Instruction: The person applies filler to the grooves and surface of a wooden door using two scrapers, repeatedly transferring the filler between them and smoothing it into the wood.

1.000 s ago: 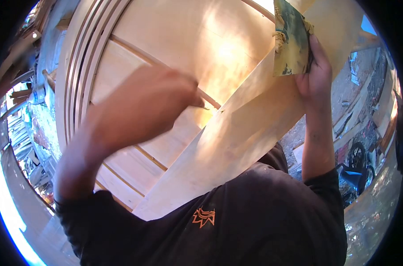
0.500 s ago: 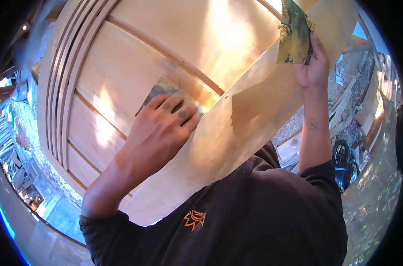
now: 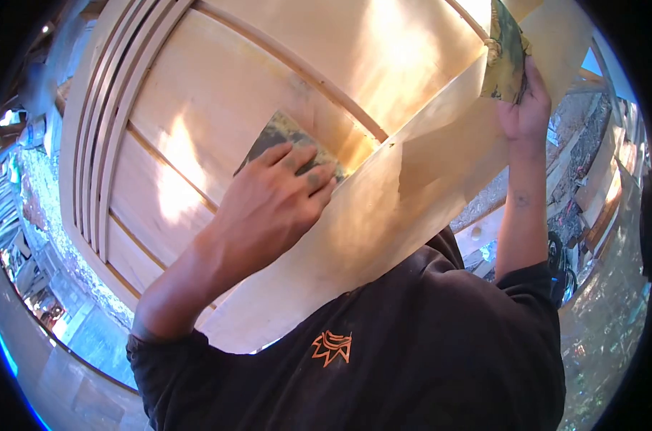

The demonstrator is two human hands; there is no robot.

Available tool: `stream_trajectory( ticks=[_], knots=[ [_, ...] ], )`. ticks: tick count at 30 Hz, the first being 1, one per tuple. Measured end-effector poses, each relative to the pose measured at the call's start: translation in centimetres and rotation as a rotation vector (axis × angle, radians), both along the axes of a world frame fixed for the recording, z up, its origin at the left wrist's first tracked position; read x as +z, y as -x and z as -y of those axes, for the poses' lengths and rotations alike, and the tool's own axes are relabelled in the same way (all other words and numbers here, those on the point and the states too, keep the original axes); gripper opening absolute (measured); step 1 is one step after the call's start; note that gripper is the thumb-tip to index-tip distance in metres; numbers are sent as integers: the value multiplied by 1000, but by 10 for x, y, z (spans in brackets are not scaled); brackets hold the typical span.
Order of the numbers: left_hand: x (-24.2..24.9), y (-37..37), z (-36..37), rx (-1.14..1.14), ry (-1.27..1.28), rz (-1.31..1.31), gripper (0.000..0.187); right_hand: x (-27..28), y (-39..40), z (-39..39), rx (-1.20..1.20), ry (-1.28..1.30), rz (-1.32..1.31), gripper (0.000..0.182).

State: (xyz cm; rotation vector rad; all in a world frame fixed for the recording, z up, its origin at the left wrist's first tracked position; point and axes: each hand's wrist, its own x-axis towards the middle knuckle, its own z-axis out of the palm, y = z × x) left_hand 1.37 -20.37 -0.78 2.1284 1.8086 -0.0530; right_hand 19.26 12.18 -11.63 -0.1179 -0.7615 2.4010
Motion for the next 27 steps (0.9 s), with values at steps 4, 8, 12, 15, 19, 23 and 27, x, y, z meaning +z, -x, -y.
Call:
stream_trajectory(
  ticks=[4, 8, 12, 15, 19, 23, 27],
  knots=[
    [-10, -6, 53, 100, -28, 71, 31, -1, -2, -2, 82, -34, -42, 33],
    [-7, -6, 90, 146, -5, 80, 30, 22, 22, 22, -426, 59, 452, 36],
    [22, 12, 70, 152, 17, 78, 29, -4, 1, -6, 102, 66, -47, 37],
    [28, 22, 21, 107, 34, 47, 26, -5, -1, -8, 116, 68, -61, 36],
    [1, 13, -25, 105, 9, 103, 16, -6, -1, -12, 152, 73, -93, 36],
    [14, 3, -31, 72, 146, 84, 6, -8, -5, -16, 171, 95, -98, 37],
    [11, 8, 30, 37, 208, 109, 8, -5, -1, -8, 195, 63, -112, 38]
  ],
)
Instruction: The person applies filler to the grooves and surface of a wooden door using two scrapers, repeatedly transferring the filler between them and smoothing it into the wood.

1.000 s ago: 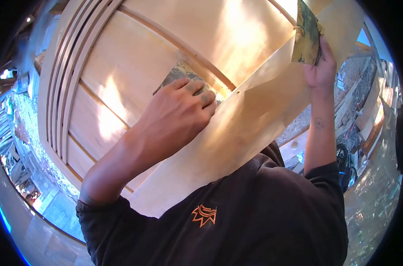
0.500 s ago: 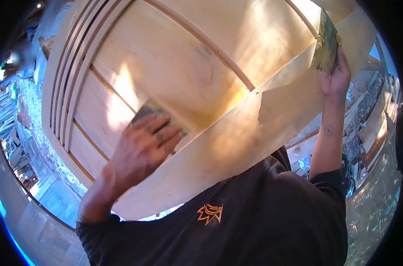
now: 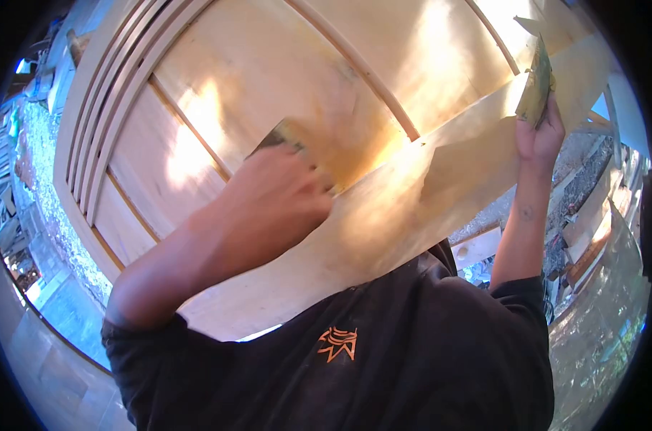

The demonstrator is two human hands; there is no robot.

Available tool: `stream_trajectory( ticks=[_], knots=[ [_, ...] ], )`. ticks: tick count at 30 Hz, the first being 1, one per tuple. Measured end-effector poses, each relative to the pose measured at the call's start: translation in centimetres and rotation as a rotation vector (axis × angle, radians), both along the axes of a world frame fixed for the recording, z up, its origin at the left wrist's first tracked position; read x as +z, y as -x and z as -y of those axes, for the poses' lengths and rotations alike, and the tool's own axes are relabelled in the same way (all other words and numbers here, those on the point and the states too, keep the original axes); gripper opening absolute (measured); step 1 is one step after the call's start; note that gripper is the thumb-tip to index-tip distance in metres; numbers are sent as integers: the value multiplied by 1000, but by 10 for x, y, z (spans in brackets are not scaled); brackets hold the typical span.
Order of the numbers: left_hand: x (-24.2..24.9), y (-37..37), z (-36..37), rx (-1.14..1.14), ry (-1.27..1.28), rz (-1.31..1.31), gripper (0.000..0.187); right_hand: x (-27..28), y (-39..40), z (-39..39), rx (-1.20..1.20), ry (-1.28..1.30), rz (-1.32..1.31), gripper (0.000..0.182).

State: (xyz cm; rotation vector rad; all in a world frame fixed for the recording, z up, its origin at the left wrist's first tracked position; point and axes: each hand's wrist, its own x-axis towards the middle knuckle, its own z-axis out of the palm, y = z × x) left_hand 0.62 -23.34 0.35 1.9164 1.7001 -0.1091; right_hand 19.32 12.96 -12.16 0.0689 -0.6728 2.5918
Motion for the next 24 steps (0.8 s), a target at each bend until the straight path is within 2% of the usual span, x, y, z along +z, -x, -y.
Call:
stream_trajectory(
  ticks=[2, 5, 8, 11, 17, 20, 24],
  knots=[
    [8, -1, 24, -25, -16, -18, 12, 3, 0, 2, -2, -22, 13, 38],
    [20, 4, 16, -48, 172, -60, 18, 3, 3, 1, 11, -22, -1, 38],
    [16, 3, -5, -11, -52, -91, 18, 3, 3, 2, 63, -16, -36, 39],
    [-2, -6, 4, -17, -88, -132, 19, 2, 5, 5, -9, -36, 4, 39],
    [9, 4, 13, 6, 54, -84, 17, 7, 6, 6, 21, -41, 10, 38],
    [16, 7, -12, -9, 48, -74, 17, 12, 7, 10, 44, -73, -14, 38],
    [2, 0, -4, -33, -11, -76, 17, 4, 5, 7, -16, -52, 26, 38]
  ],
)
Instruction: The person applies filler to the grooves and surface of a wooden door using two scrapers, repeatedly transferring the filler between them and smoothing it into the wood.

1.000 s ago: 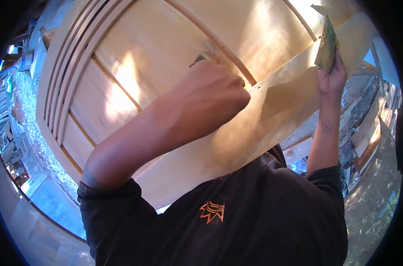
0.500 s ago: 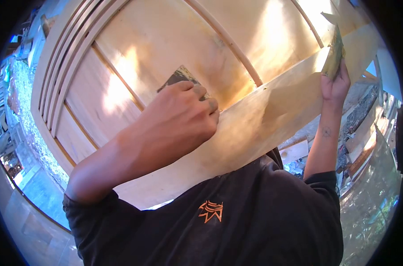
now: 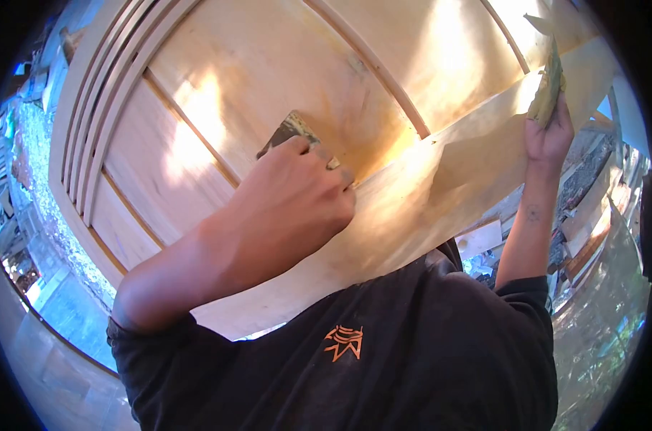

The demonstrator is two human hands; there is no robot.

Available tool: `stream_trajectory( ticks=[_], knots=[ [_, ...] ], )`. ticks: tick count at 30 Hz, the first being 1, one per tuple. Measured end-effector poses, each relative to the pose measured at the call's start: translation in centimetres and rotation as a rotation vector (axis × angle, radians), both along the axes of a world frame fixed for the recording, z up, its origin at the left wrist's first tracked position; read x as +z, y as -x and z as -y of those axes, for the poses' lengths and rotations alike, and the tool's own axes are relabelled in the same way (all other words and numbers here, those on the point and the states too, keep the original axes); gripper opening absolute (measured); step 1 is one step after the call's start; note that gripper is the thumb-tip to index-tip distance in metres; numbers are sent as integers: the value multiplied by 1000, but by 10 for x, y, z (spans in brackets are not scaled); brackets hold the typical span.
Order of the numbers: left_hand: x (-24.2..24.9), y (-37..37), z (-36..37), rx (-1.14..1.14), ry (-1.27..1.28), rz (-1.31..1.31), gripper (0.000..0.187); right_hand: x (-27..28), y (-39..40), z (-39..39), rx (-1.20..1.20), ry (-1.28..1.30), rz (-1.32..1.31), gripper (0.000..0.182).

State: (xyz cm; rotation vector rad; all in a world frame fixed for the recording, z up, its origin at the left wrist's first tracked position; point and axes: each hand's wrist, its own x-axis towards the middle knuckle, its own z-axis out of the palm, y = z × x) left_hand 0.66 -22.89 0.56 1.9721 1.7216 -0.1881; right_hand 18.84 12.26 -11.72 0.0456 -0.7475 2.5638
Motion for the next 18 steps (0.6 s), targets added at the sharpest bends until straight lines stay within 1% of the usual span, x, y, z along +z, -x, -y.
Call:
stream_trajectory(
  ticks=[2, 5, 8, 11, 14, 17, 18],
  knots=[
    [2, -2, 9, -2, -19, -5, 17, 2, 0, -1, 16, 18, -2, 38],
    [13, 0, 8, -89, 134, -67, 19, 2, 1, -1, -19, -12, 14, 37],
    [13, 0, -2, -31, 43, -64, 26, 4, 1, 1, 34, 22, -30, 37],
    [12, -5, -3, -31, 75, -40, 31, 2, -1, -1, 32, 58, -18, 36],
    [10, -7, 14, -14, 67, -40, 31, 0, 1, 1, 15, 52, -28, 37],
    [5, -6, 36, -8, -127, -47, 15, -1, 2, 2, 34, 76, -30, 37],
    [7, -4, 33, 11, -97, -60, 19, -2, 2, 2, 32, 71, -28, 37]
  ],
)
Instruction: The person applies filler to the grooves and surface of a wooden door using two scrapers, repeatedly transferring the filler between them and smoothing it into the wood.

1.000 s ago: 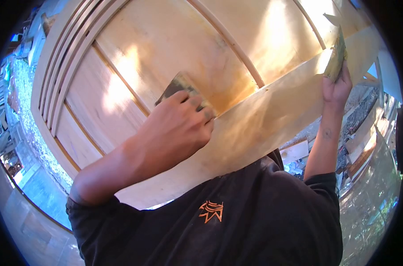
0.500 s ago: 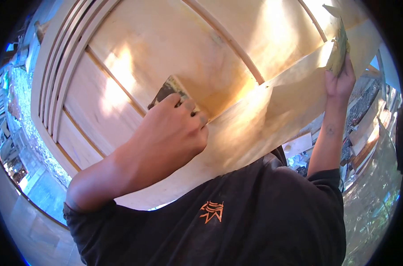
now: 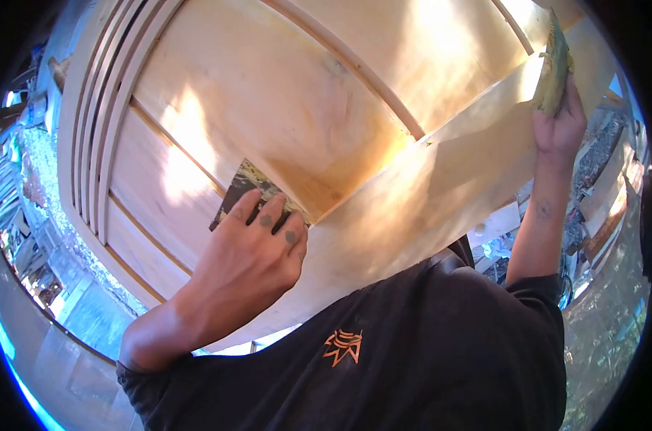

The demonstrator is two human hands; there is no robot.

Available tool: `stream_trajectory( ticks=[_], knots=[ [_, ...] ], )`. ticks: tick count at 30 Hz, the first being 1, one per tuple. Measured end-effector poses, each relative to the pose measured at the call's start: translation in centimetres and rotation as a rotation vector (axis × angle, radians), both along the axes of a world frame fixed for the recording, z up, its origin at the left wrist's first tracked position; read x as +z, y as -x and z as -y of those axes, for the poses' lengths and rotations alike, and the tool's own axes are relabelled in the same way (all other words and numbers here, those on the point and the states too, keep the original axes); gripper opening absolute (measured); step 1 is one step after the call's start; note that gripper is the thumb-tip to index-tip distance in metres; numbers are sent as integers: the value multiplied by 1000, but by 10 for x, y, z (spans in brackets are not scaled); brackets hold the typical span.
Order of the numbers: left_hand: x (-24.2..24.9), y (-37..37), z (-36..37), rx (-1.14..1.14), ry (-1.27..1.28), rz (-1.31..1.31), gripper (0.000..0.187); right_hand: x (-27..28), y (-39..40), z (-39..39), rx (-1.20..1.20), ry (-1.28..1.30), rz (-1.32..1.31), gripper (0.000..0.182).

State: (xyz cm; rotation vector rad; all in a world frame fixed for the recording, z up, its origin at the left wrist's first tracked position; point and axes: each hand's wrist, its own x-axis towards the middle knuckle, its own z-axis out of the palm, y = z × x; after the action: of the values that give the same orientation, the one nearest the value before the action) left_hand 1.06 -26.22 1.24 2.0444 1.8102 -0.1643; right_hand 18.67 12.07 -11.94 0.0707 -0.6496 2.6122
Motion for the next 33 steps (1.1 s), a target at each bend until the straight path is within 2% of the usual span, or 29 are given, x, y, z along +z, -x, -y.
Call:
stream_trajectory(
  ticks=[2, 8, 12, 21, 24, 27, 30, 33],
  knots=[
    [9, 6, -12, 42, 59, -24, 29, -2, -2, -1, -2, -8, 4, 38],
    [-7, 1, -73, -19, -80, -74, 25, -1, -2, -3, 13, -15, -9, 38],
    [-17, -4, -83, -30, 2, -1, 21, 0, -2, -3, 19, -17, -29, 38],
    [-7, 2, -8, 7, 137, 78, 26, -6, -5, -9, -16, 41, -22, 39],
    [-10, -1, 31, 77, 53, 85, 28, -4, -4, -7, -1, 14, -1, 39],
    [-1, 7, 43, 51, 139, 82, 29, -5, -3, -11, 10, -6, 7, 39],
    [2, 13, 24, 142, -39, 102, 31, -3, -3, -7, 1, -14, 11, 38],
    [-9, 12, 2, 124, -227, 49, 32, -6, -6, -12, -41, -7, 2, 37]
  ],
)
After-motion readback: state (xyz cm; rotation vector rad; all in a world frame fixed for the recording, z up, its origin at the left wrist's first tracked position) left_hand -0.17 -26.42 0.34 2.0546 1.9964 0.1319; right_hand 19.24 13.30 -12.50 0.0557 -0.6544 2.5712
